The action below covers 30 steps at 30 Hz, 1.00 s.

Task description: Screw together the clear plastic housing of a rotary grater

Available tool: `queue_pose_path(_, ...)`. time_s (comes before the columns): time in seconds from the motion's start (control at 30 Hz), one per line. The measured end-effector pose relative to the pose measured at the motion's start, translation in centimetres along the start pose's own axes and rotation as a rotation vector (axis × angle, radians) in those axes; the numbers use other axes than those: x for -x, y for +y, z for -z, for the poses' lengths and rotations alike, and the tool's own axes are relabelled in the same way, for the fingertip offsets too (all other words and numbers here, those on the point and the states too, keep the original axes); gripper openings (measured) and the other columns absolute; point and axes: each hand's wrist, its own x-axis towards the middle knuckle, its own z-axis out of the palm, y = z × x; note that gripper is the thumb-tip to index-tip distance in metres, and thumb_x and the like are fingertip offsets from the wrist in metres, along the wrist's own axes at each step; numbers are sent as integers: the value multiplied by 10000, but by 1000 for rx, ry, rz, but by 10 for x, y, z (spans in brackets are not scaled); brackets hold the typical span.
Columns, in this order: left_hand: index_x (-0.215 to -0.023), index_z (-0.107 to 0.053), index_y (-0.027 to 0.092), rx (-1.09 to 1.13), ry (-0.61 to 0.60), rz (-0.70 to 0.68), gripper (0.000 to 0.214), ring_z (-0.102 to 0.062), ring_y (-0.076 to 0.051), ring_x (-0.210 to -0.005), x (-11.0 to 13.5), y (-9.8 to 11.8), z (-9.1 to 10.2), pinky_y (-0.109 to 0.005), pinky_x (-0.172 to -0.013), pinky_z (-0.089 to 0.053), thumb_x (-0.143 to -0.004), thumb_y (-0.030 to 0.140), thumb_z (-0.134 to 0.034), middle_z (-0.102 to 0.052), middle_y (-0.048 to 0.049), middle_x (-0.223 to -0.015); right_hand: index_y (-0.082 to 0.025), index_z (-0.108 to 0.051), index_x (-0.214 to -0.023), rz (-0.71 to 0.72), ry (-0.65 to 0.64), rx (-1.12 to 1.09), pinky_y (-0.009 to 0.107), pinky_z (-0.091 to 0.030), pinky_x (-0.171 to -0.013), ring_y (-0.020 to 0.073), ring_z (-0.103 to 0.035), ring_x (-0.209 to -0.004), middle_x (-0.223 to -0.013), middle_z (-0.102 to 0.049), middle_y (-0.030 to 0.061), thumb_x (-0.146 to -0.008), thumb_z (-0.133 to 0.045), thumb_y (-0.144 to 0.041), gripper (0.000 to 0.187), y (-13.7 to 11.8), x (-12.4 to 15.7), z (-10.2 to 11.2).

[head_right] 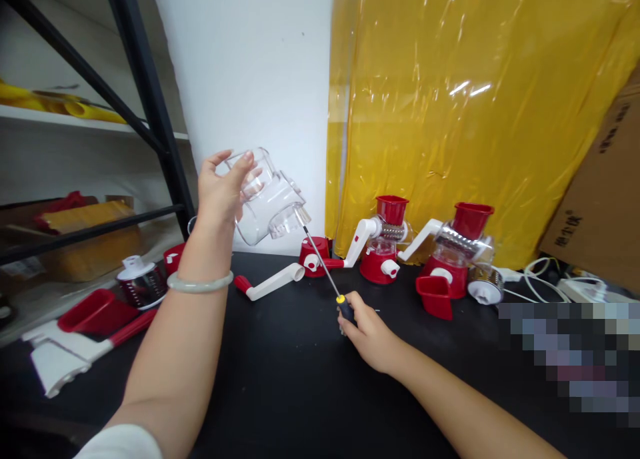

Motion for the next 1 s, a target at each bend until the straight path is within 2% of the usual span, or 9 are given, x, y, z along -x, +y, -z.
queue_pose_path(0.23, -1097, -448, 232, 10, 5, 32, 689, -712, -298, -995, 1, 2, -2, -384, -767, -615, -604, 409, -896, -685, -122, -984, -244, -424, -924, 1, -2, -19, 348, -441, -734, 169, -540, -732, -791, -530, -20, -951, -457, -265, 47, 0, 0, 0)
queue_pose_path(0.5, -1110, -439, 242, 0, 2, 6, 718, -699, -303, -1034, -2, -1, 1, -391, -771, -613, -589, 413, -901, -689, -106, -970, -241, -429, -925, 3, -2, -38, 355, -443, -747, 171, -548, -741, -794, -541, -17, -951, -464, -262, 48, -2, 1, -1)
queue_pose_path(0.73, -1098, -445, 244, -4, -20, 6, 702, -701, -292, -1002, 2, -3, -4, -339, -679, -606, -583, 392, -898, -687, -114, -1003, -243, -436, -928, 3, 1, -49, 355, -436, -752, 174, -548, -752, -805, -545, -14, -954, -469, -263, 47, -3, 1, -2)
queue_pose_path(1.0, -1089, -460, 252, -11, -44, 16, 695, -700, -285, -984, 5, -5, -8, -321, -662, -603, -570, 394, -901, -673, -97, -1014, -241, -443, -928, 7, 1, -74, 350, -437, -764, 169, -540, -761, -814, -538, -16, -955, -478, -264, 50, -4, 1, -5)
